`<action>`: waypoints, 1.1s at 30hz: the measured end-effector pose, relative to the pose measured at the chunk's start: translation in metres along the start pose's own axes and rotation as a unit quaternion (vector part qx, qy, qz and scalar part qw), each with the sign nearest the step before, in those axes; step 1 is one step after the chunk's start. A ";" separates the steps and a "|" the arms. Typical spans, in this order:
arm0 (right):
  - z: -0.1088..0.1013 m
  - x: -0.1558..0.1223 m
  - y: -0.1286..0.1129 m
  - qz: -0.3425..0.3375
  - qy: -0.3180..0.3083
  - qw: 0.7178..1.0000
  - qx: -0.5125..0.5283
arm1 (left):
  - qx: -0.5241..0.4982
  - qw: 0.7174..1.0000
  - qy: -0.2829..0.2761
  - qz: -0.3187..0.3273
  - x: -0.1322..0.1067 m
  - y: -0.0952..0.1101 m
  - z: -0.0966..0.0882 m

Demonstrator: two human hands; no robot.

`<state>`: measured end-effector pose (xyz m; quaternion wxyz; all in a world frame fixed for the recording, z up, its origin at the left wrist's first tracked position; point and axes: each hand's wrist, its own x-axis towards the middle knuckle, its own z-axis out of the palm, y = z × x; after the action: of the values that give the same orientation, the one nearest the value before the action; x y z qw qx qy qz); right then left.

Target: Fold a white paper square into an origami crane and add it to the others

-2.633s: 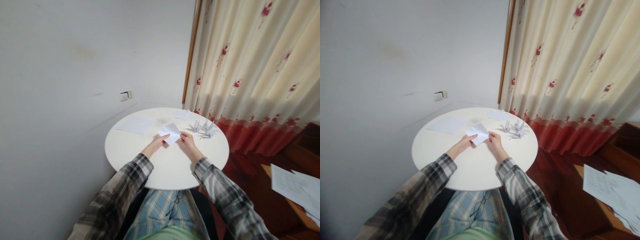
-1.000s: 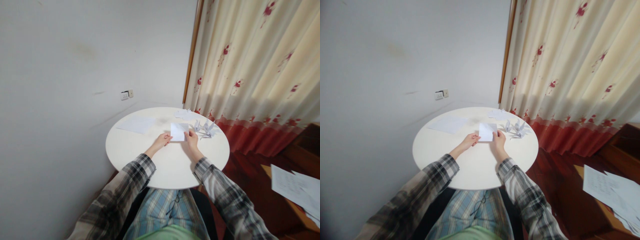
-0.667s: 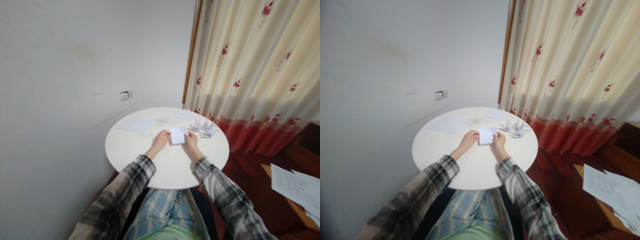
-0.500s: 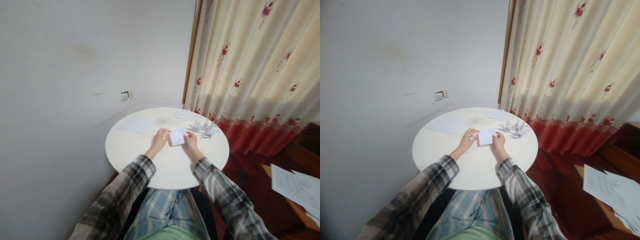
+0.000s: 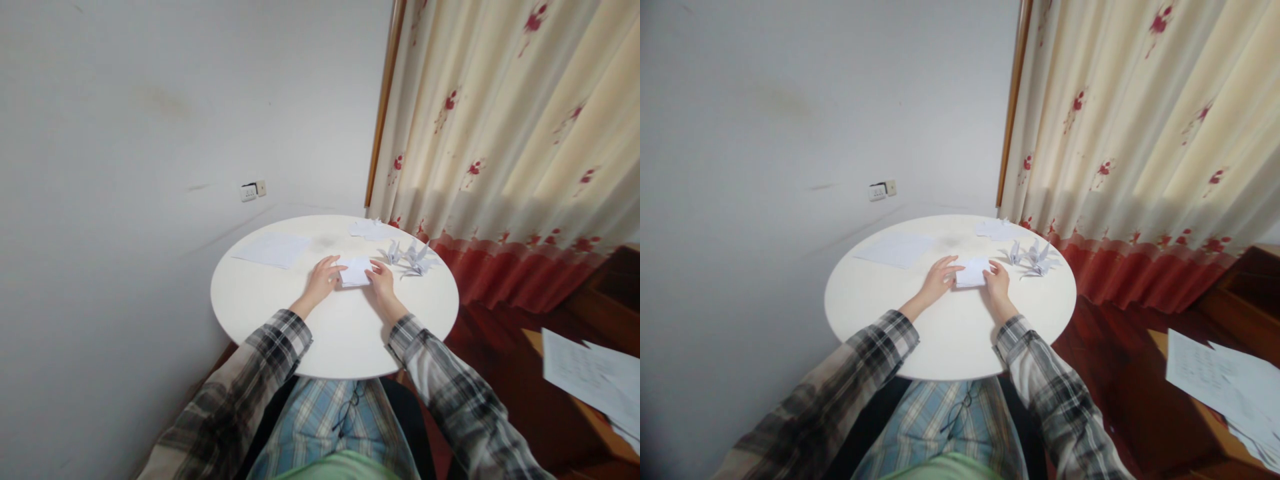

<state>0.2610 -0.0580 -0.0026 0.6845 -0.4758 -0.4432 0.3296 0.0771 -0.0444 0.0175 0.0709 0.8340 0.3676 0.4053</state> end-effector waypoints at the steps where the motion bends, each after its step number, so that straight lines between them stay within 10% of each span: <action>1: 0.001 -0.001 -0.003 0.010 0.000 1.000 0.019 | 0.003 1.000 -0.003 -0.009 0.000 0.001 -0.001; 8: 0.007 -0.008 -0.020 0.067 -0.053 0.992 0.094 | -0.088 0.988 0.057 -0.112 0.003 0.005 -0.004; 14: 0.009 -0.013 -0.024 0.080 -0.028 0.990 0.117 | -0.324 0.897 0.137 -0.268 0.009 0.000 0.001; 19: 0.013 -0.019 -0.031 0.042 -0.100 0.991 0.078 | -0.495 0.831 0.016 -0.251 0.004 0.009 0.001; 23: 0.010 -0.019 -0.031 0.023 -0.079 0.996 0.017 | -0.499 0.822 -0.036 -0.270 0.001 0.015 -0.002; 33: 0.010 -0.014 -0.020 0.031 -0.087 0.996 -0.019 | -0.429 0.847 0.084 -0.302 0.003 0.004 -0.001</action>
<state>0.2469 -0.0735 0.0132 0.6236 -0.4718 -0.4922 0.3825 0.0800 -0.0456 0.0220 0.5090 0.5312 0.3952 0.5501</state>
